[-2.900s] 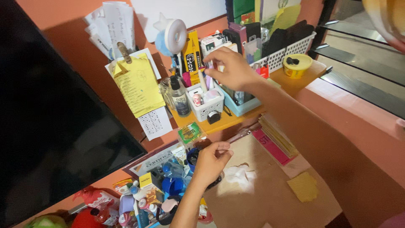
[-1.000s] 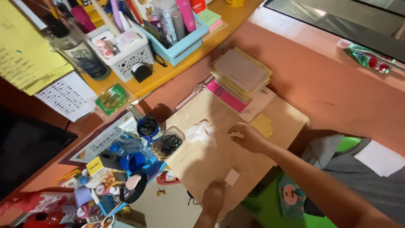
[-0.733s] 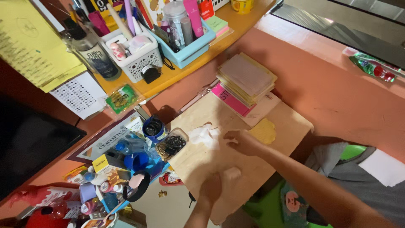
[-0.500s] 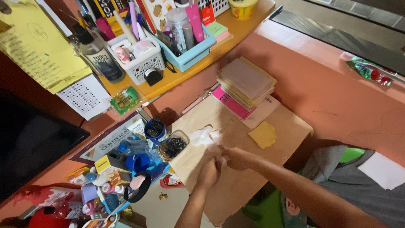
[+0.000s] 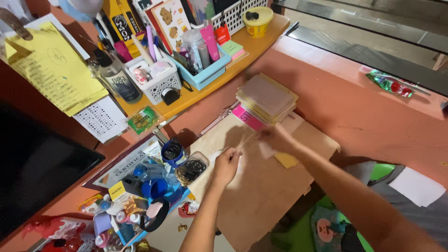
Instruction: The person organizes papers, notebooks, and a wallet on a small table, then hangs a set of keys on a wall hook and coils a charging cable.
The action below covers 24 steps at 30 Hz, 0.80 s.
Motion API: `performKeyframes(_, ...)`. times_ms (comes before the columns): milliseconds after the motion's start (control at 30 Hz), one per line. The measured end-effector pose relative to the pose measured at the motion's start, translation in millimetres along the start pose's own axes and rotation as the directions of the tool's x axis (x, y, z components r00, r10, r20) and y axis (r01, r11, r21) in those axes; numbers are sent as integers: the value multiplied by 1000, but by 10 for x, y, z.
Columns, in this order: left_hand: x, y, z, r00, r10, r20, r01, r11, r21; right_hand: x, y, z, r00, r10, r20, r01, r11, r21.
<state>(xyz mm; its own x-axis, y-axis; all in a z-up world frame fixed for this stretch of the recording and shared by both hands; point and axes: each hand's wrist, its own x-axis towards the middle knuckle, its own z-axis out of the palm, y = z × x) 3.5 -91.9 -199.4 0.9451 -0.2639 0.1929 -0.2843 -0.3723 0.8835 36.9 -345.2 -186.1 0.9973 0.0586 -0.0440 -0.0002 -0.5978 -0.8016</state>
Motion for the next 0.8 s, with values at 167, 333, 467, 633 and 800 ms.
performKeyframes(167,-51,37,-128,999,-5,-47,2,998,-64,68,60,-745,956,-125,-264,194,948,254)
performKeyframes(333,74,226,-206,981,-132,-142,148,983,110,-106,-296,-897,966,-43,-254,135,925,355)
performKeyframes(467,264,572,-84,982,-89,-168,103,992,79,-389,-857,-710,982,164,93,-168,985,28)
performKeyframes(633,336,883,56,999,-54,-7,54,998,37,-474,-1058,-326,990,-48,136,-10,919,394)
performKeyframes(800,259,925,42,981,-38,190,24,997,77,-357,-902,-350,999,18,-31,-2,887,461)
